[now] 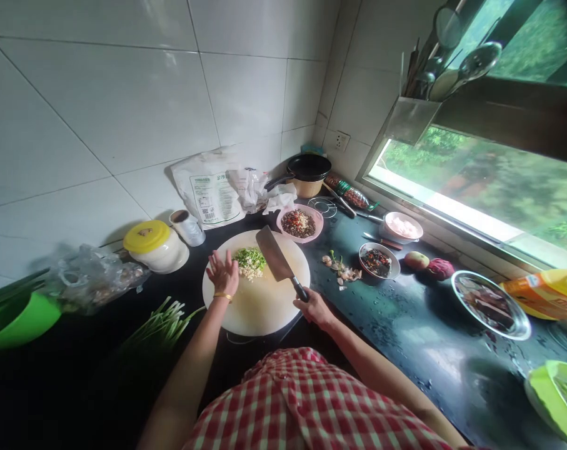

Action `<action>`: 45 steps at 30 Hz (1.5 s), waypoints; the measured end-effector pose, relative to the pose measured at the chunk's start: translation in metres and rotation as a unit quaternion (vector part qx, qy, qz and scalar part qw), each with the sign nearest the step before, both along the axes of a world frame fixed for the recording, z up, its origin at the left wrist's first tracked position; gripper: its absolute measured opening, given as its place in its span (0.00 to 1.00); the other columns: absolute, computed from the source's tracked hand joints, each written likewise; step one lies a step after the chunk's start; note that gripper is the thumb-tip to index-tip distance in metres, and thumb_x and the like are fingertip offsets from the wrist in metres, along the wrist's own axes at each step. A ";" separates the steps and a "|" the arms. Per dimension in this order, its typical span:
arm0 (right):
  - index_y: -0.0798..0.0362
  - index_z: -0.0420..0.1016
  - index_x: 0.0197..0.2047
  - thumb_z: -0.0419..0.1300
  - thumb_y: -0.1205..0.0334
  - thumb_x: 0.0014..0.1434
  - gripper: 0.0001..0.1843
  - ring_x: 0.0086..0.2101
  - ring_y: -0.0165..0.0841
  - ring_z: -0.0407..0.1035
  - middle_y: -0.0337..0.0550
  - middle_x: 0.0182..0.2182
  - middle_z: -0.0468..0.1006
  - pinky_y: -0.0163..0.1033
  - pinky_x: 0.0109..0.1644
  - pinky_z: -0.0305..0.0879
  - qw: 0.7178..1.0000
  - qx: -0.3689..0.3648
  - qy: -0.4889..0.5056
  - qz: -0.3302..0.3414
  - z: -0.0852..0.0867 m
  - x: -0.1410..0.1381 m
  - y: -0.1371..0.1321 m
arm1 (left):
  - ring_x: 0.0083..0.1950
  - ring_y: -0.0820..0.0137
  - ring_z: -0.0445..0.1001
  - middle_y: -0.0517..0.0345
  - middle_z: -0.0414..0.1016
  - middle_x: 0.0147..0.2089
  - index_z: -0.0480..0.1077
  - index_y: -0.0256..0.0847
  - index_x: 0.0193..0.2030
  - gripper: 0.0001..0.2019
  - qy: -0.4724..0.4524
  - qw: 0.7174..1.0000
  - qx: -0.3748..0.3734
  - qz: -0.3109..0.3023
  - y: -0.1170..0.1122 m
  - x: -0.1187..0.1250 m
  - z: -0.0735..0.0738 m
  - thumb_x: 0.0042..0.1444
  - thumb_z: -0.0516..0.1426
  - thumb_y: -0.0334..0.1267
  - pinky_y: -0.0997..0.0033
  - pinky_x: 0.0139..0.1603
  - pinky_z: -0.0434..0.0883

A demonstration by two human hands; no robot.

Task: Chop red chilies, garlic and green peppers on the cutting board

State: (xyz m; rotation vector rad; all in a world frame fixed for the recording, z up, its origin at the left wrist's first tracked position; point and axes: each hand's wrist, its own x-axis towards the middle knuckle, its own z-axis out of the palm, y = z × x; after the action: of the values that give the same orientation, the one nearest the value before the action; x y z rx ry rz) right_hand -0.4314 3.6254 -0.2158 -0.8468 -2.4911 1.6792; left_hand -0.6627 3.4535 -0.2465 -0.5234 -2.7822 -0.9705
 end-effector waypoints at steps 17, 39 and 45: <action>0.50 0.69 0.43 0.46 0.66 0.61 0.13 0.31 0.32 0.63 0.45 0.30 0.72 0.37 0.32 0.44 0.831 0.524 -0.030 0.184 0.013 0.010 0.025 | 0.68 0.52 0.37 0.53 0.43 0.68 0.56 0.50 0.62 0.29 0.094 0.929 -0.175 -0.311 0.046 0.089 0.032 0.54 0.45 0.57 0.44 0.62 0.31; 0.50 0.67 0.46 0.51 0.61 0.57 0.13 0.35 0.33 0.70 0.43 0.37 0.75 0.33 0.33 0.56 0.869 0.310 -0.273 -0.272 -0.059 0.203 0.052 | 0.65 0.60 0.51 0.46 0.58 0.61 0.60 0.37 0.58 0.22 0.071 0.905 0.056 -0.415 0.139 0.082 -0.014 0.58 0.44 0.43 0.55 0.63 0.54; 0.52 0.68 0.40 0.53 0.56 0.54 0.12 0.24 0.30 0.66 0.37 0.24 0.71 0.33 0.28 0.57 0.920 0.085 -0.086 -0.373 -0.067 0.243 0.044 | 0.66 0.60 0.50 0.46 0.56 0.62 0.64 0.38 0.55 0.21 -0.026 0.903 -0.023 -0.428 0.279 0.120 -0.043 0.57 0.46 0.43 0.57 0.63 0.53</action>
State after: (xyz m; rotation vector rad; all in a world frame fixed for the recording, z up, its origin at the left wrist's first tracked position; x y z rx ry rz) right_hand -0.1888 3.6696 -0.2826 -1.6878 -1.9375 1.1390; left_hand -0.5425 3.7328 -0.2897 -1.8392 -2.5911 -1.0323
